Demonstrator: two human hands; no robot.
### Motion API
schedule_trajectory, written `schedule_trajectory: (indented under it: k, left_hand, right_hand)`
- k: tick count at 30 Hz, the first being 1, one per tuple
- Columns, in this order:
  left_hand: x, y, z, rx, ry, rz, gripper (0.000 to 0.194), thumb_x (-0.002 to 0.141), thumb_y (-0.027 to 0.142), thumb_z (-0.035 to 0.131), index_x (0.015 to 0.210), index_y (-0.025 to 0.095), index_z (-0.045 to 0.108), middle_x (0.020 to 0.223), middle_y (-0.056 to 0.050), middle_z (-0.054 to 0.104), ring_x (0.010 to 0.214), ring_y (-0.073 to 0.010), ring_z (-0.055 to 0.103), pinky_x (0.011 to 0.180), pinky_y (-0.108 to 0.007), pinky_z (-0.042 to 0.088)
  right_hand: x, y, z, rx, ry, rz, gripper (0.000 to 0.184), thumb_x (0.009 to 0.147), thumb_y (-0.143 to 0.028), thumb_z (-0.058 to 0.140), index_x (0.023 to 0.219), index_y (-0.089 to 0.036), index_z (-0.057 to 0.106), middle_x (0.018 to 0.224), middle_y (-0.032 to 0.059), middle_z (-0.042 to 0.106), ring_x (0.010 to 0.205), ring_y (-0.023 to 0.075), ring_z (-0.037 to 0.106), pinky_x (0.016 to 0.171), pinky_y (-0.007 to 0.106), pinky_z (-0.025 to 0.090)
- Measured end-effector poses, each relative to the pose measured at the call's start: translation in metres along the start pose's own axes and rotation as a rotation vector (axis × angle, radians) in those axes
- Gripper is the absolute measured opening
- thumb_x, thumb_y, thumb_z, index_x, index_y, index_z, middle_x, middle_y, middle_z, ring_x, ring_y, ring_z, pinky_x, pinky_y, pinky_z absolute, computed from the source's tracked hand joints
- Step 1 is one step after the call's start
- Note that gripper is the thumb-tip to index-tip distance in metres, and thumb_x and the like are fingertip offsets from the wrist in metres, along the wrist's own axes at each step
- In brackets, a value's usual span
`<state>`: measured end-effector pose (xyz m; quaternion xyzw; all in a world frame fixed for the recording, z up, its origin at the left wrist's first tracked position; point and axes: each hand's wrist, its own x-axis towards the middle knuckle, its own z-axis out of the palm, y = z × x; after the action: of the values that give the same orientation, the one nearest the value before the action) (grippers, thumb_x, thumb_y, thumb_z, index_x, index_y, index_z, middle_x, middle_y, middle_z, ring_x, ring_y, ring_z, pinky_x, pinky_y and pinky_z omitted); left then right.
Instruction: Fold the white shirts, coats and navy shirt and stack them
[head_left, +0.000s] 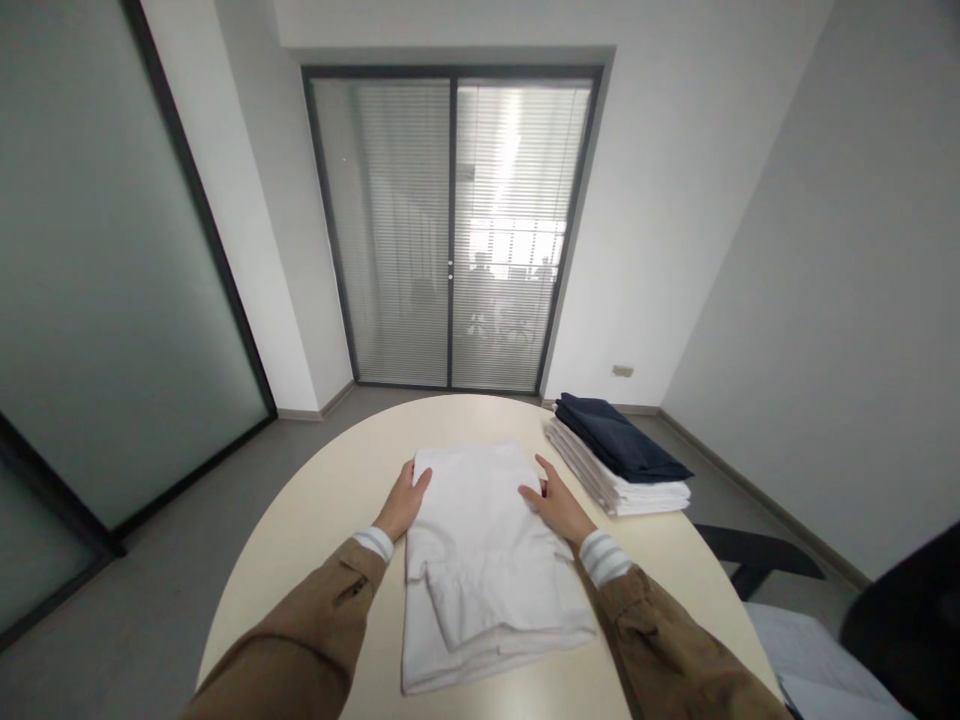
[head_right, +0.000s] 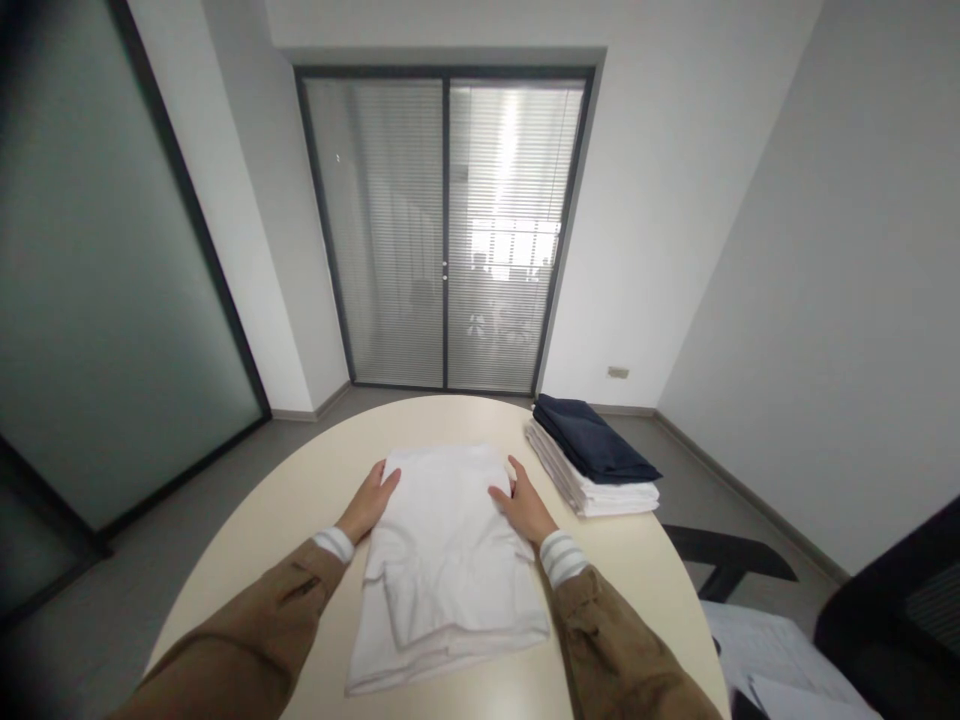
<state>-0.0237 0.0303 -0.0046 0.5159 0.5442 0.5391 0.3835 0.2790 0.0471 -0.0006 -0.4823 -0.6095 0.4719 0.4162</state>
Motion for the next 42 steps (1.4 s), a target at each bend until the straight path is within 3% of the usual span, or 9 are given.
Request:
schedule_trajectory:
  k: [4, 8, 14, 17, 24, 28, 33, 37, 42]
  left_hand:
    - [-0.012, 0.001, -0.011, 0.260, 0.098, 0.054, 0.061, 0.085, 0.033, 0.065, 0.139, 0.016, 0.043, 0.102, -0.010, 0.069, 0.089, -0.0234, 0.067, 0.088, -0.033, 0.046]
    - [-0.027, 0.002, -0.022, 0.423, 0.018, 0.052, 0.062, 0.079, 0.029, 0.070, 0.137, 0.018, 0.048, 0.071, -0.001, 0.066, 0.072, -0.0244, 0.066, 0.082, -0.034, 0.046]
    - [-0.018, -0.006, -0.017, 0.227, -0.129, 0.134, 0.089, 0.073, 0.025, 0.075, 0.151, 0.015, 0.031, 0.131, -0.017, 0.060, 0.120, -0.0286, 0.058, 0.107, -0.036, 0.036]
    - [-0.010, -0.007, -0.012, 0.234, -0.109, 0.168, 0.090, 0.074, 0.027, 0.074, 0.151, 0.013, 0.029, 0.139, -0.019, 0.054, 0.131, -0.0289, 0.049, 0.112, -0.037, 0.030]
    - [-0.022, 0.000, -0.021, 0.555, 0.072, 0.129, 0.065, 0.080, 0.036, 0.070, 0.139, 0.021, 0.047, 0.097, -0.008, 0.068, 0.095, -0.0276, 0.064, 0.093, -0.036, 0.042]
    - [-0.026, -0.002, -0.025, 0.559, -0.003, 0.118, 0.063, 0.077, 0.034, 0.072, 0.135, 0.021, 0.051, 0.092, -0.007, 0.067, 0.085, -0.0265, 0.065, 0.084, -0.033, 0.044]
    - [-0.019, -0.002, -0.019, 0.518, -0.013, 0.083, 0.061, 0.075, 0.027, 0.074, 0.132, 0.024, 0.053, 0.115, -0.012, 0.067, 0.108, -0.0295, 0.062, 0.095, -0.035, 0.040]
    - [-0.015, 0.003, -0.014, 0.538, 0.097, 0.069, 0.059, 0.079, 0.034, 0.072, 0.133, 0.026, 0.051, 0.128, -0.014, 0.061, 0.113, -0.0309, 0.060, 0.097, -0.037, 0.039]
    - [-0.023, 0.004, -0.020, 0.642, 0.116, -0.028, 0.064, 0.073, 0.049, 0.075, 0.128, 0.023, 0.056, 0.079, -0.009, 0.069, 0.091, -0.0347, 0.066, 0.086, -0.040, 0.043]
  right_hand:
    - [-0.001, 0.004, -0.003, -0.184, 0.054, -0.097, 0.088, 0.078, -0.043, 0.069, 0.150, -0.022, 0.022, 0.099, 0.0033, 0.068, 0.080, 0.0180, 0.065, 0.078, 0.034, 0.051]
    - [-0.007, 0.001, -0.011, -0.367, 0.124, -0.076, 0.075, 0.079, -0.042, 0.066, 0.144, -0.021, 0.035, 0.077, -0.0025, 0.062, 0.064, 0.0157, 0.059, 0.070, 0.032, 0.048]
    - [-0.006, 0.003, -0.004, -0.089, -0.032, -0.039, 0.095, 0.072, -0.032, 0.072, 0.149, -0.024, 0.018, 0.103, 0.0052, 0.066, 0.086, 0.0190, 0.065, 0.081, 0.036, 0.051]
    - [-0.003, 0.005, 0.000, -0.070, -0.006, -0.124, 0.094, 0.073, -0.035, 0.071, 0.150, -0.025, 0.017, 0.125, 0.0118, 0.058, 0.099, 0.0202, 0.064, 0.089, 0.038, 0.050]
    - [-0.007, 0.001, -0.012, -0.366, 0.190, -0.001, 0.092, 0.072, -0.042, 0.074, 0.148, -0.022, 0.027, 0.100, 0.0051, 0.064, 0.076, 0.0187, 0.065, 0.084, 0.039, 0.049]
    - [-0.011, 0.001, -0.017, -0.212, 0.004, 0.086, 0.101, 0.068, -0.039, 0.080, 0.150, -0.020, 0.023, 0.094, 0.0057, 0.070, 0.083, 0.0234, 0.068, 0.085, 0.042, 0.051]
    - [-0.013, 0.002, -0.009, 0.011, -0.191, 0.058, 0.114, 0.063, -0.031, 0.082, 0.153, -0.024, 0.013, 0.120, 0.0120, 0.067, 0.106, 0.0275, 0.066, 0.089, 0.042, 0.055]
    - [-0.010, 0.004, 0.002, -0.036, -0.051, -0.055, 0.102, 0.075, -0.034, 0.072, 0.154, -0.024, 0.008, 0.119, 0.0097, 0.067, 0.107, 0.0240, 0.066, 0.092, 0.041, 0.052]
    - [-0.010, 0.002, 0.001, -0.258, 0.059, -0.070, 0.091, 0.078, -0.038, 0.068, 0.152, -0.025, 0.017, 0.094, 0.0023, 0.071, 0.082, 0.0209, 0.069, 0.083, 0.037, 0.051]
